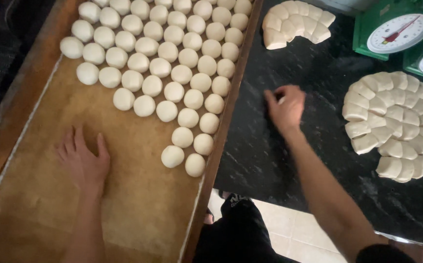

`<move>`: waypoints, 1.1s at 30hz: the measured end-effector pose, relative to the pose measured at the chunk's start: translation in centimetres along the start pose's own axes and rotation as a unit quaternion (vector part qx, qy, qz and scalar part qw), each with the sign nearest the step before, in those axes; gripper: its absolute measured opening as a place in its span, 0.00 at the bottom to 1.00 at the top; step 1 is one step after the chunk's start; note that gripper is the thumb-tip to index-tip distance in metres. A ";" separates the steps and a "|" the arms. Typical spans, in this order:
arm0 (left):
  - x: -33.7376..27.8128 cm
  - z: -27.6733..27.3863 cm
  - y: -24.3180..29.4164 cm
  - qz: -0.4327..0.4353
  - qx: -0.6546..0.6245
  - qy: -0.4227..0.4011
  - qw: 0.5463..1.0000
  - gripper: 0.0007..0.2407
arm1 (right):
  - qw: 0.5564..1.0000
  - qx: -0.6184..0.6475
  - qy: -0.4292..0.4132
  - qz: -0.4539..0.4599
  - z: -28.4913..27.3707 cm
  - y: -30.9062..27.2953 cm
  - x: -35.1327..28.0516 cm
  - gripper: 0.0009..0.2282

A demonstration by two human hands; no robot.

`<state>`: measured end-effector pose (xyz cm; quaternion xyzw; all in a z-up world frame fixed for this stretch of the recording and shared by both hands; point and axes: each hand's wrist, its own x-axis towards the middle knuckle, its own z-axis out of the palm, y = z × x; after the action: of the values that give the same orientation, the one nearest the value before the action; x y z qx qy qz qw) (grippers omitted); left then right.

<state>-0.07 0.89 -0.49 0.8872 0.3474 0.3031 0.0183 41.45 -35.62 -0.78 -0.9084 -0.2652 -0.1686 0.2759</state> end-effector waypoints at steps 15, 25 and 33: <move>0.2 0.2 -0.6 -0.073 0.057 -0.070 0.993 0.26 | 0.998 -0.045 -0.050 -0.003 -3.4 0.8 -4.7 0.18; 0.2 0.2 -0.5 -0.086 0.060 -0.035 0.994 0.25 | 0.970 0.137 -0.199 0.021 -4.7 -16.1 4.2 0.22; 0.4 -0.4 -0.7 -0.093 0.000 -0.020 0.995 0.26 | 0.848 0.236 -0.211 -0.425 15.4 -41.9 8.2 0.24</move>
<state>-0.43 1.63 -0.14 0.8570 0.4277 0.2824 0.0533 26.38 6.32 8.00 -0.6280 -0.7089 -0.0054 0.3210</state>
